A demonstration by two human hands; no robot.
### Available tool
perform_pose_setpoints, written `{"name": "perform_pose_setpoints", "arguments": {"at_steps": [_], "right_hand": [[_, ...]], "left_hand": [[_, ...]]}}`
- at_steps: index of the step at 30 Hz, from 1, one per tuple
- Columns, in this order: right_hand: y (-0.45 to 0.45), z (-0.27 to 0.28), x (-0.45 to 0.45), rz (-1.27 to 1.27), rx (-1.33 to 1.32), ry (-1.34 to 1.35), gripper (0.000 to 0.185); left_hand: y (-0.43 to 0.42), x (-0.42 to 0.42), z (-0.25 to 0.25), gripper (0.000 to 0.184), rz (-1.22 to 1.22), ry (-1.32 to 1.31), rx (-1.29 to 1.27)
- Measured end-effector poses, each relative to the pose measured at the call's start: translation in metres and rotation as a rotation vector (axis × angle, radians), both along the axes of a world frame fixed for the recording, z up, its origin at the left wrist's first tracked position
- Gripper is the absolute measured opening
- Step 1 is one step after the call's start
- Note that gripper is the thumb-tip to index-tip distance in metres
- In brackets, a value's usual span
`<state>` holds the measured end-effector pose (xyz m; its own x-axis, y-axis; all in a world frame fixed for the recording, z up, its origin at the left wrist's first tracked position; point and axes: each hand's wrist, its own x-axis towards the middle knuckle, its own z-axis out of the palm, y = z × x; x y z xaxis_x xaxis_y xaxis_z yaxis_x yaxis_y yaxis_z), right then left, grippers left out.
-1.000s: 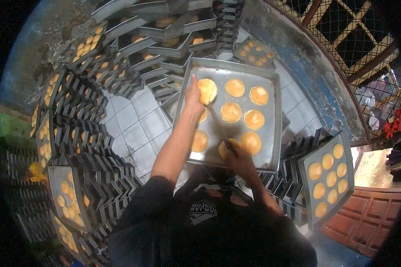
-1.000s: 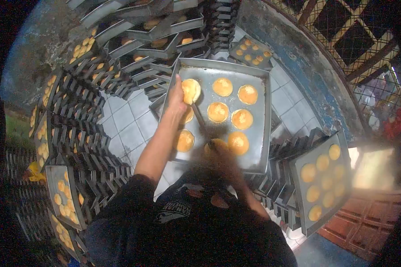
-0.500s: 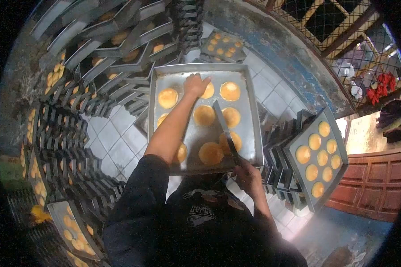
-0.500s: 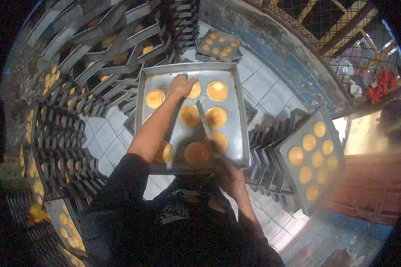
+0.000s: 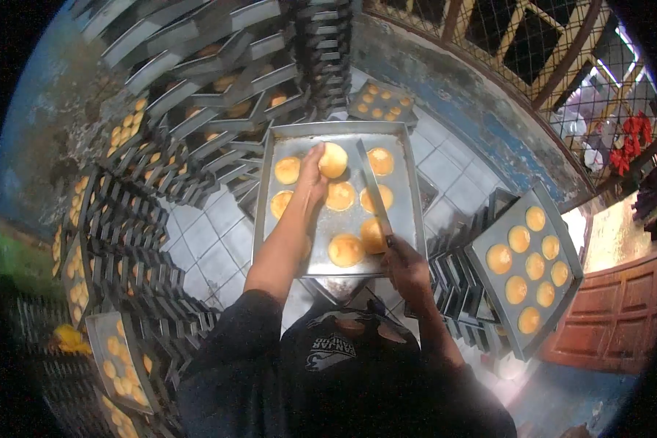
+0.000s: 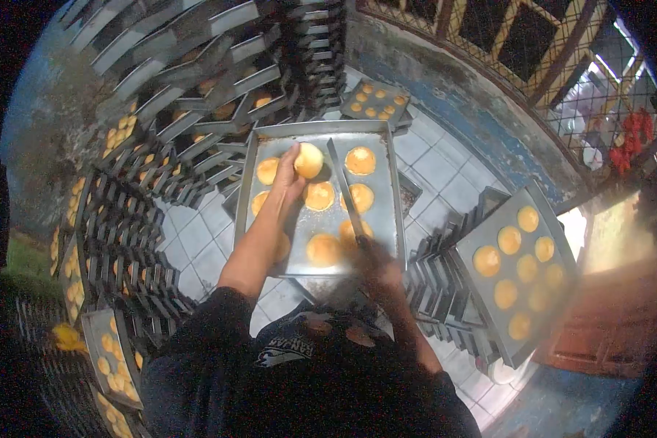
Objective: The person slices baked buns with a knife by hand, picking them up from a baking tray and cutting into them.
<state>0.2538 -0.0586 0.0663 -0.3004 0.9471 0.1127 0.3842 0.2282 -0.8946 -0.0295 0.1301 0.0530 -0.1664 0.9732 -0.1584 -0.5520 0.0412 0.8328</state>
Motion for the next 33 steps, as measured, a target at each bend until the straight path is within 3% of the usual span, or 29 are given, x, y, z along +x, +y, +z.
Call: {"name": "perform_pose_setpoints", "arguments": {"at_steps": [2, 3, 6, 10, 13, 18, 20, 24, 28, 31, 33], "right_hand": [[0.005, 0.028, -0.012, -0.007, -0.055, 0.054, 0.035], [0.002, 0.067, -0.019, -0.007, -0.196, -0.097, 0.042], [-0.005, 0.053, -0.024, 0.006, -0.045, -0.038, 0.042], [-0.021, 0.062, -0.026, 0.054, -0.018, -0.007, 0.040], [-0.026, 0.049, -0.023, 0.059, 0.032, 0.044, 0.040], [-0.028, 0.052, -0.017, 0.051, 0.042, 0.106, 0.040], [-0.018, 0.066, -0.020, 0.037, 0.030, 0.099, 0.040], [-0.012, 0.084, -0.023, 0.062, 0.042, 0.111, 0.042], [-0.026, 0.054, -0.018, 0.038, 0.153, -0.006, 0.043], [-0.022, 0.071, -0.022, 0.034, -0.037, 0.108, 0.042], [-0.002, 0.090, -0.032, 0.049, -0.023, 0.096, 0.040]], "left_hand": [[-0.002, -0.006, -0.004, 0.040, 0.074, -0.493, -0.013], [-0.011, -0.001, 0.006, 0.041, 0.092, -0.488, -0.031], [-0.026, -0.001, 0.001, 0.046, 0.076, -0.567, 0.020], [-0.060, 0.028, 0.048, 0.047, 0.121, -0.517, 0.029], [-0.068, 0.033, 0.055, 0.046, 0.143, -0.519, 0.032], [-0.077, 0.045, 0.052, 0.044, 0.180, -0.502, -0.003], [-0.082, 0.052, 0.039, 0.043, 0.016, -0.493, 0.033], [-0.081, 0.055, 0.035, 0.043, -0.028, -0.532, 0.061], [-0.081, 0.038, 0.045, 0.043, 0.063, -0.444, 0.086], [-0.082, 0.050, 0.028, 0.039, 0.029, -0.389, 0.068], [-0.086, 0.062, 0.024, 0.034, 0.000, -0.378, 0.086]]}}
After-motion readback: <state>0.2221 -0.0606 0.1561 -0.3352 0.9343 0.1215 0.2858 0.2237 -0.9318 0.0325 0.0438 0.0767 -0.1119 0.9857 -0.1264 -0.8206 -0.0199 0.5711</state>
